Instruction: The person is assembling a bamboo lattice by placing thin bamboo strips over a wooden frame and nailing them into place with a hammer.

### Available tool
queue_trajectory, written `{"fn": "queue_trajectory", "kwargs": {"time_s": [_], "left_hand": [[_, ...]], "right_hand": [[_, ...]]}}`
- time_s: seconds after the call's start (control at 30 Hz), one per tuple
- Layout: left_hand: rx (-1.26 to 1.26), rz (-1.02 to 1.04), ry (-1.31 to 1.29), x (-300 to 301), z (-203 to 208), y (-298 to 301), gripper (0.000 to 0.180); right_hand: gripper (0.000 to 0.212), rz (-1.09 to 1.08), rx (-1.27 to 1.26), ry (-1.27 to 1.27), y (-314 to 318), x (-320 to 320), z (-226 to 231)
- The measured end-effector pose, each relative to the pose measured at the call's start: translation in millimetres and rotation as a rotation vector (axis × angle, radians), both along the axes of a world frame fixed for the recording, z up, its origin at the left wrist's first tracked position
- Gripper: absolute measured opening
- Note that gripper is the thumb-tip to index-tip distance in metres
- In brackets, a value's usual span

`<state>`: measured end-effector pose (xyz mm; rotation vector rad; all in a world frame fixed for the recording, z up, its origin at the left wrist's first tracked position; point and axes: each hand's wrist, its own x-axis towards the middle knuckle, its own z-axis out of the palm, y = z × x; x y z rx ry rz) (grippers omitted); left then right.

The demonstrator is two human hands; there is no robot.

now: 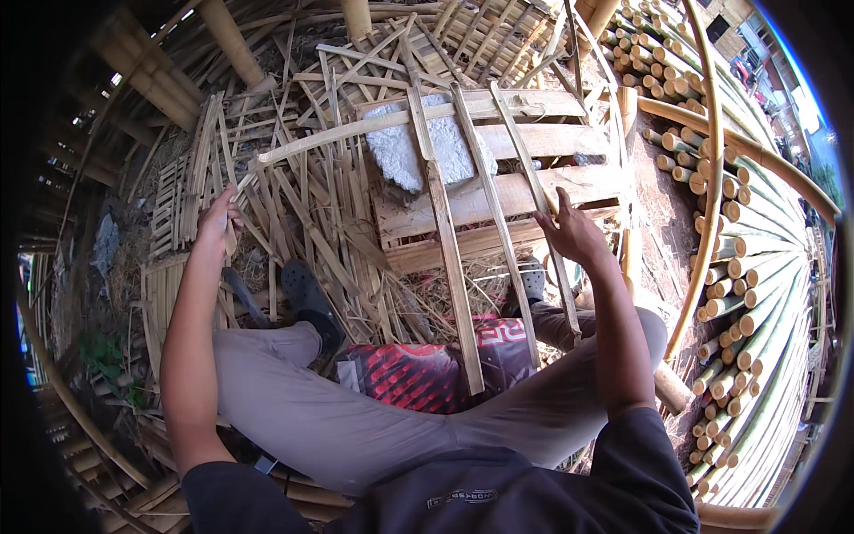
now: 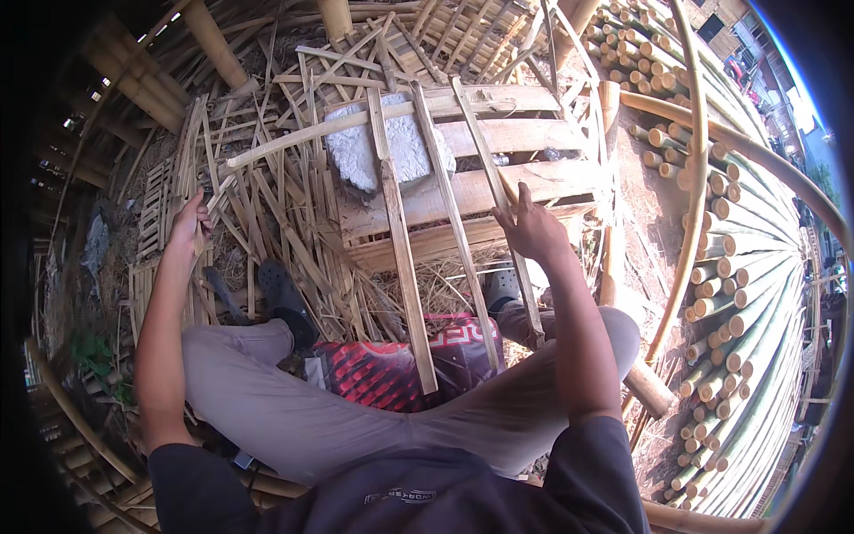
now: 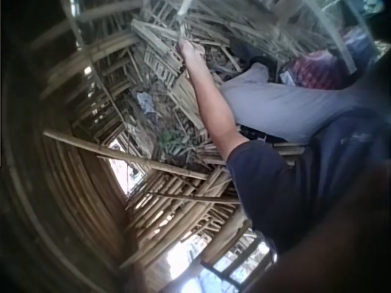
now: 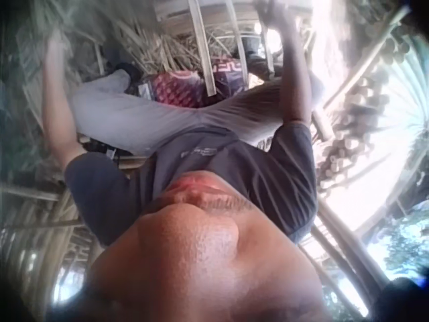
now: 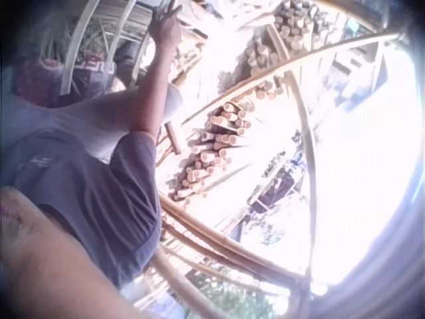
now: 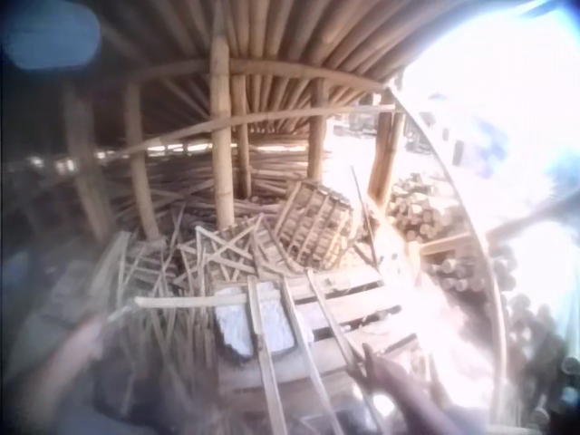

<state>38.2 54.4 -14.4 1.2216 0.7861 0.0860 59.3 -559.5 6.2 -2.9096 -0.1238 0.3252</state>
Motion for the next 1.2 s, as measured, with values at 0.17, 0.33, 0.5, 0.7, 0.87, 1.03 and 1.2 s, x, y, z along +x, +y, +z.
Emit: {"fn": "queue_trajectory", "kwargs": {"time_s": [0.17,0.33,0.5,0.7,0.87,1.03,1.2], "left_hand": [[0.503,-0.11,0.293,10.7,-70.0,33.8,0.026],[1.117,-0.287,0.454,10.9,-126.4,98.2,0.038],[0.757,-0.177,0.531,22.6,-171.4,-10.8,0.039],[0.578,0.266,0.527,-22.5,-249.5,-96.5,0.037],[0.194,0.094,0.602,-33.4,-268.8,-121.0,0.029],[0.222,0.052,0.846,-36.3,-257.2,-79.7,0.033],[1.078,0.725,0.803,-9.9,-154.0,-81.1,0.043]], "right_hand": [[0.083,0.01,-0.035,0.046,15.8,5.0,1.6],[0.085,0.101,0.037,0.044,42.5,9.0,-2.2],[0.083,0.02,0.013,0.032,21.2,7.2,5.4],[0.076,-0.114,0.026,-0.009,-0.3,15.0,24.9],[0.066,-0.242,-0.048,-0.036,-61.6,14.1,35.2],[0.059,-0.196,-0.025,0.039,-71.8,19.3,12.1],[0.056,-0.161,-0.028,0.32,-68.4,19.9,-33.7]]}}
